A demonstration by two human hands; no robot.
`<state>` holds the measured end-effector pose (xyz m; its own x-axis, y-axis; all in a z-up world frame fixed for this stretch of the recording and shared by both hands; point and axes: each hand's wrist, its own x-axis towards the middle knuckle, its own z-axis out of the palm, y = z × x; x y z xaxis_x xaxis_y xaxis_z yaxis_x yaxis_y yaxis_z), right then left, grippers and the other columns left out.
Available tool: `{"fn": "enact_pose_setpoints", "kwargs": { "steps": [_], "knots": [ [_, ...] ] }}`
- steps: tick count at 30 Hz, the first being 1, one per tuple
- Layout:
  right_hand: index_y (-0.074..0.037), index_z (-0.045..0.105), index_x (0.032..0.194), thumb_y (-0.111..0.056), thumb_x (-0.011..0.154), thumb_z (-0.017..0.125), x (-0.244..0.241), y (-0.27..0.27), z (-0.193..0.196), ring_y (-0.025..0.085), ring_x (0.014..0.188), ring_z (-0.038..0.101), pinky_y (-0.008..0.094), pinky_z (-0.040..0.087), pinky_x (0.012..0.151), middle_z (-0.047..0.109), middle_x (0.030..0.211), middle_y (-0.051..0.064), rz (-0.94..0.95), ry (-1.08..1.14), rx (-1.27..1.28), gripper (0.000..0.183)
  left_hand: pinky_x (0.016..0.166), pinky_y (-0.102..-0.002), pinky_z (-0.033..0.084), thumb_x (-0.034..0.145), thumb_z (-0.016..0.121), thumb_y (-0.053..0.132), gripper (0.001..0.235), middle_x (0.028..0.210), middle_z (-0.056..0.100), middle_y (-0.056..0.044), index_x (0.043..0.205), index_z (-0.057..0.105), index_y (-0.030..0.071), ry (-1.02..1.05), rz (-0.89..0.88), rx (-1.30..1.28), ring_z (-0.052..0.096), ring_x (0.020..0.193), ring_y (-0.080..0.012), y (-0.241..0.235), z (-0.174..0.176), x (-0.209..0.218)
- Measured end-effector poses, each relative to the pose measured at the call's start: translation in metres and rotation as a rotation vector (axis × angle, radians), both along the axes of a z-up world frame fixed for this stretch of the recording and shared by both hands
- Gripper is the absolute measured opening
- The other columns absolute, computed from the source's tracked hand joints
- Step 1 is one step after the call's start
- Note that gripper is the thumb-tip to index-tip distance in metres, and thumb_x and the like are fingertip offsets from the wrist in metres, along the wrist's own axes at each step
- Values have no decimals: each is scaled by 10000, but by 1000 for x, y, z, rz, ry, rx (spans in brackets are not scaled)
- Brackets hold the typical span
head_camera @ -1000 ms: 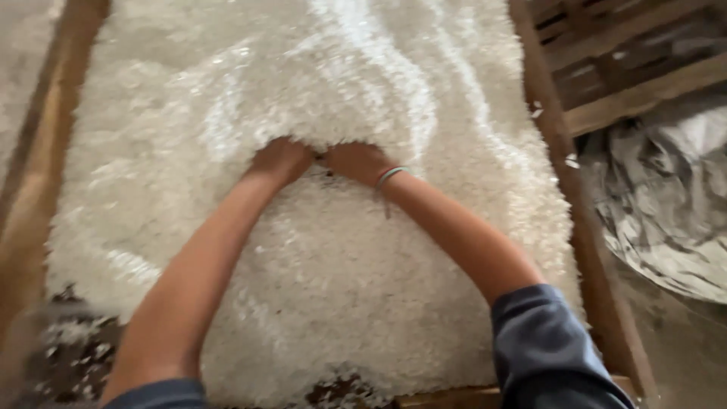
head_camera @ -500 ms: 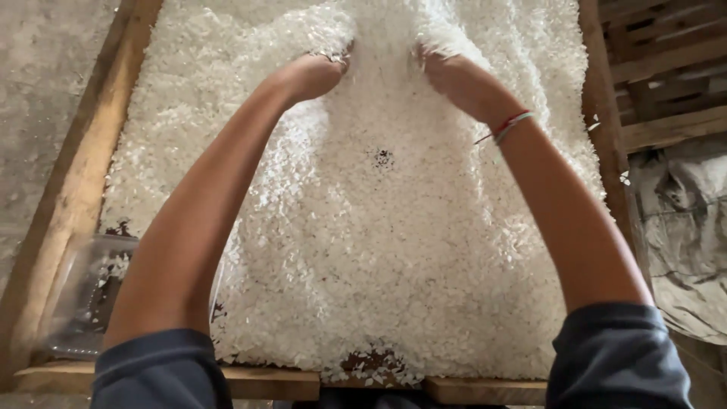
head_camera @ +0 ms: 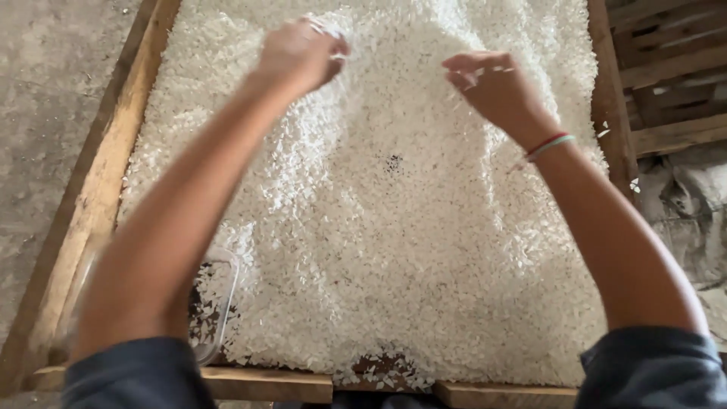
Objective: The person sorts white rice on a wooden tray by hand, picking out dark impurities and placing them into a clear plastic container. The person repeatedly sifts through the rice to separate the unwanted pieces.
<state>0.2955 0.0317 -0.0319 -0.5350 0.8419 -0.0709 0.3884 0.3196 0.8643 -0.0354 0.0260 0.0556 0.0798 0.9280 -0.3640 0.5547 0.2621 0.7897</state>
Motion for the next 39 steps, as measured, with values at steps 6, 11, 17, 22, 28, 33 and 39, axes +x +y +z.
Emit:
{"fn": "enact_pose_setpoints", "kwargs": {
  "steps": [6,11,17,22,28,33,39],
  "knots": [
    [-88,660,1332,75,952,589,-73,22,-44,287,1367,523,564,482,1062,612,1454,59,238,680,-211,419,979,-362,525,1003,320,38,503,1577,363,-123,1503,370,62,610,-657,527,396,1413,-251,23,-79,53],
    [-27,577,1419,-323,1066,493,-75,-17,-82,391,1387,441,548,282,1156,556,1462,178,24,1002,-241,468,1232,-407,38,1008,297,424,551,1636,224,29,1518,376,230,632,-744,546,127,1511,-280,13,-141,50],
    [-98,659,1353,-387,1041,552,-67,-90,-83,344,1236,632,497,478,1033,689,1319,140,155,1066,-409,438,1014,-523,457,983,432,463,465,1375,611,-17,1346,610,235,600,-763,928,604,1205,-326,-61,-165,19],
    [-172,565,1431,-355,1026,513,-82,-146,-19,323,1361,515,492,435,1088,561,1475,71,30,884,-658,447,1012,-524,469,965,491,462,469,1396,587,-21,1355,598,224,587,-886,916,576,1242,-330,-100,-151,-4],
    [-170,473,1490,-323,1042,475,-82,-142,4,416,1387,457,580,434,1077,504,1508,121,-105,830,-771,473,1054,-512,434,974,462,427,414,1388,590,6,1314,617,249,673,-940,820,512,1303,-278,-90,-121,-8],
    [-109,449,1504,-417,1047,477,-80,-95,-59,439,1357,499,573,475,1047,489,1515,209,-93,749,-669,552,1124,-555,335,1022,273,509,525,1526,457,39,1437,493,274,870,-990,639,330,1449,-287,-32,-171,28],
    [-112,458,1475,-672,1030,329,-89,-28,-86,385,1275,586,534,507,1015,579,1403,175,-384,848,-583,727,1069,-474,378,992,137,338,575,1524,427,-30,1504,359,197,847,-893,378,457,1357,-325,18,-189,64]
  ]
}}
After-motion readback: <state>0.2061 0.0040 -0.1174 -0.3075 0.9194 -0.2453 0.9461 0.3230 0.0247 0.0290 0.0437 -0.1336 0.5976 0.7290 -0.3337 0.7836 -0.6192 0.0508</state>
